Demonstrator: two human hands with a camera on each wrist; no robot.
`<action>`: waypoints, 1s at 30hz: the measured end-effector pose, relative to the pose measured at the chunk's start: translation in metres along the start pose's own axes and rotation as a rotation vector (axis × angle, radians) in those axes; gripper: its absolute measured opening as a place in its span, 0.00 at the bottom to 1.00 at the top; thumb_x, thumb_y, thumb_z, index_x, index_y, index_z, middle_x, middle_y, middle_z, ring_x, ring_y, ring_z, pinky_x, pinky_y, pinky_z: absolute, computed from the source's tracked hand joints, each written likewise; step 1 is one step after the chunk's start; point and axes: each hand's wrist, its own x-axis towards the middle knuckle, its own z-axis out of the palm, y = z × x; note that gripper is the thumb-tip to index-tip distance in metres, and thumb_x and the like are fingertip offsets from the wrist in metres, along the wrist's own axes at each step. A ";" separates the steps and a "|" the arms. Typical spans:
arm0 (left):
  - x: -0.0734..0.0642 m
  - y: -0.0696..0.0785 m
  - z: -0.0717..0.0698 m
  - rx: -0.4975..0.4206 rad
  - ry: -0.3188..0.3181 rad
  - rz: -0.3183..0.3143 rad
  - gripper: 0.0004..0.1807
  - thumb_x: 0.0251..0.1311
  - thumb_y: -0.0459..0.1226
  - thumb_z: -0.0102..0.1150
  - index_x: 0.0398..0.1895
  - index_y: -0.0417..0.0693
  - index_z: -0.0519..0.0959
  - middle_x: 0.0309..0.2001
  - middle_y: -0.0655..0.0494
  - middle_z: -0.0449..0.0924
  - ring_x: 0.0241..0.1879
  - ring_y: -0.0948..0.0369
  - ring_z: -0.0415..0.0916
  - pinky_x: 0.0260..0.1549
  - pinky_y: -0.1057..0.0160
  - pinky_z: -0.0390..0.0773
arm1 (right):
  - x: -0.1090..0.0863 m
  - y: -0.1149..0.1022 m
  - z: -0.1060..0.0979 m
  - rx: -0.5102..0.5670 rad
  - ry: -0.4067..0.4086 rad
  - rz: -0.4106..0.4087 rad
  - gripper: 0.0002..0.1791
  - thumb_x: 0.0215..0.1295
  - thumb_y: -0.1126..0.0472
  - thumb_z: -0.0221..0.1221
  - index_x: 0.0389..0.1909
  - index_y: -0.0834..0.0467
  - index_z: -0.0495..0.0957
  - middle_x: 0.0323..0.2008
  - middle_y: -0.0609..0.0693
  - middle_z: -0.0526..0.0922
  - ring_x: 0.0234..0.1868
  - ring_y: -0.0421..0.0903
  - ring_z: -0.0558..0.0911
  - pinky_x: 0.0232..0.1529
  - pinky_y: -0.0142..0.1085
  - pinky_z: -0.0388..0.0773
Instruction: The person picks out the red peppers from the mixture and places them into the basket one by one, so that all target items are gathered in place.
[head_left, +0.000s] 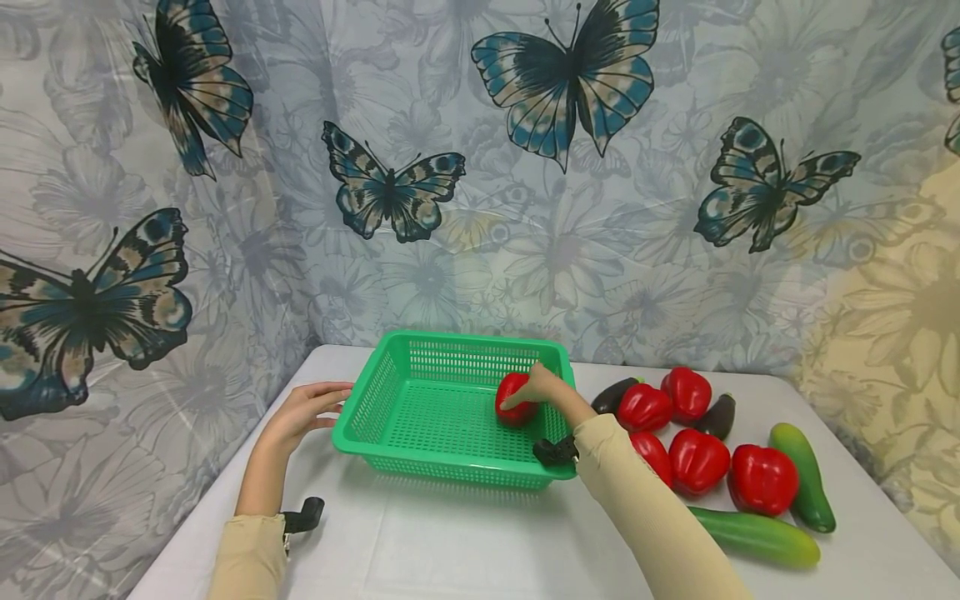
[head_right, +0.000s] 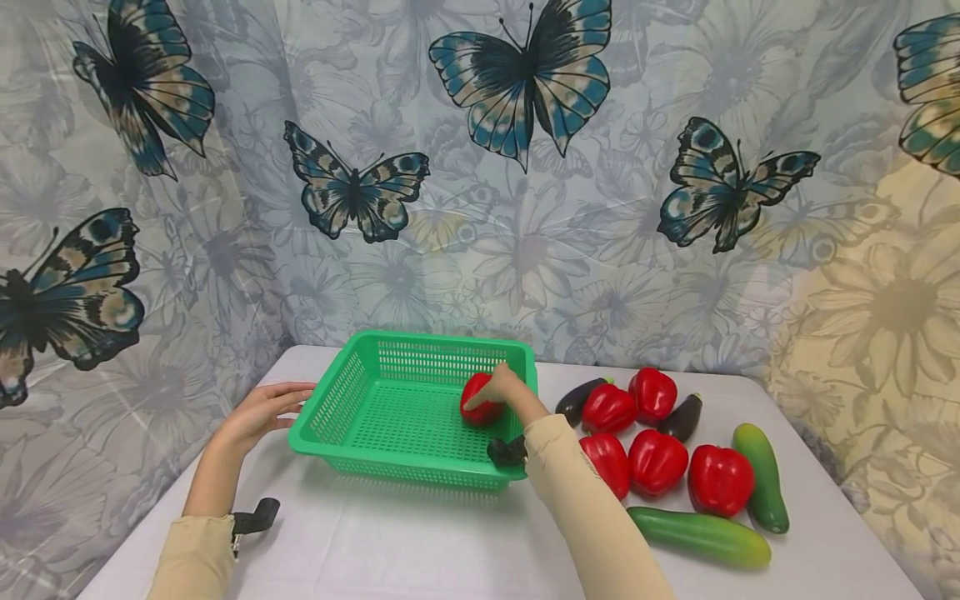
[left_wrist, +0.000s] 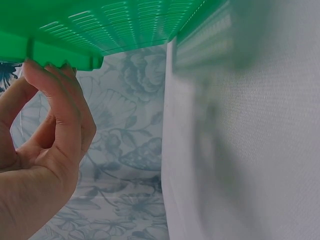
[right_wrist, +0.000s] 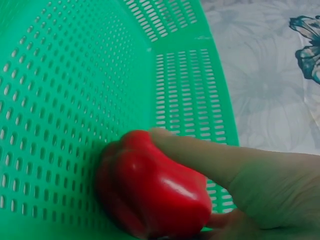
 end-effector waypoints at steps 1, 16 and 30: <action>0.000 0.000 0.000 0.001 0.000 0.001 0.31 0.66 0.47 0.59 0.65 0.35 0.71 0.45 0.67 0.79 0.42 0.65 0.77 0.41 0.64 0.81 | 0.000 0.000 0.000 -0.010 -0.011 -0.001 0.59 0.52 0.50 0.71 0.72 0.75 0.47 0.68 0.70 0.62 0.68 0.62 0.67 0.67 0.51 0.68; 0.002 -0.001 0.000 0.011 0.007 -0.006 0.31 0.66 0.48 0.59 0.65 0.36 0.71 0.46 0.65 0.79 0.42 0.65 0.78 0.42 0.64 0.82 | -0.001 0.002 0.000 0.046 0.053 -0.053 0.46 0.48 0.63 0.74 0.65 0.72 0.60 0.58 0.66 0.73 0.60 0.61 0.75 0.60 0.50 0.75; -0.001 0.001 0.000 0.009 -0.006 0.006 0.30 0.66 0.47 0.59 0.64 0.36 0.72 0.47 0.65 0.79 0.42 0.65 0.78 0.42 0.64 0.81 | 0.001 0.000 -0.001 0.016 0.063 -0.080 0.50 0.48 0.65 0.73 0.70 0.70 0.58 0.63 0.67 0.70 0.63 0.61 0.72 0.60 0.51 0.75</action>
